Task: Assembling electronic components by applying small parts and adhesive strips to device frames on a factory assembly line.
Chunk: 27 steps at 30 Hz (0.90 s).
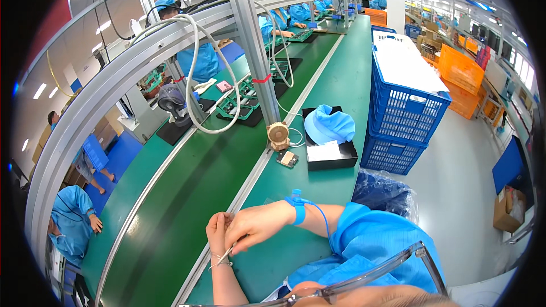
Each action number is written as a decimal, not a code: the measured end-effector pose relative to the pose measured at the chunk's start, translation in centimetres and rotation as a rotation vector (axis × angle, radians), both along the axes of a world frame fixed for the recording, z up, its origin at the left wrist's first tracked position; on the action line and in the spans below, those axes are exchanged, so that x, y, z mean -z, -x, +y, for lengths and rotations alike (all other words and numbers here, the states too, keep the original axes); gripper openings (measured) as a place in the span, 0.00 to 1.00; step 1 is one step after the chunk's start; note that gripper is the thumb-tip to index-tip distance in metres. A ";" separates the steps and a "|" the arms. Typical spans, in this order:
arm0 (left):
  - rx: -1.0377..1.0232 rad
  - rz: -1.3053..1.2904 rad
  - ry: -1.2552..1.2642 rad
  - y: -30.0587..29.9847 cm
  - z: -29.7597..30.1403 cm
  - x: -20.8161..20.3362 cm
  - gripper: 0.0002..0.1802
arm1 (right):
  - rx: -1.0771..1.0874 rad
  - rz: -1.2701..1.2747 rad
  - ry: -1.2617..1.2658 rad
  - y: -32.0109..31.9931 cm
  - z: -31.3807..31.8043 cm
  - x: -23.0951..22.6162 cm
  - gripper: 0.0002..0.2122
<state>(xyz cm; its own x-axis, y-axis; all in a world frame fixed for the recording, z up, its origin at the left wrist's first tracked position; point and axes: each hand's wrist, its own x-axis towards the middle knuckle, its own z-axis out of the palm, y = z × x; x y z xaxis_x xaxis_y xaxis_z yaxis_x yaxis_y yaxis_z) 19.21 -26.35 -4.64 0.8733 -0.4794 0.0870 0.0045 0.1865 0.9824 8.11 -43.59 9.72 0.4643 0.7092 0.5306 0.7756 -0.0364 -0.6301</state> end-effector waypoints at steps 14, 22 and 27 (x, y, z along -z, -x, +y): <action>0.158 0.534 0.273 -10.6 -12.0 -0.5 0.24 | 1.038 -0.082 0.274 8.4 -15.6 13.9 0.05; -0.060 0.484 0.275 -19.2 -26.7 2.4 0.24 | 0.986 -0.056 0.303 7.9 -15.6 13.8 0.05; -0.385 0.596 0.317 -20.7 -31.5 1.0 0.16 | 0.975 -0.052 0.283 7.9 -15.9 14.0 0.05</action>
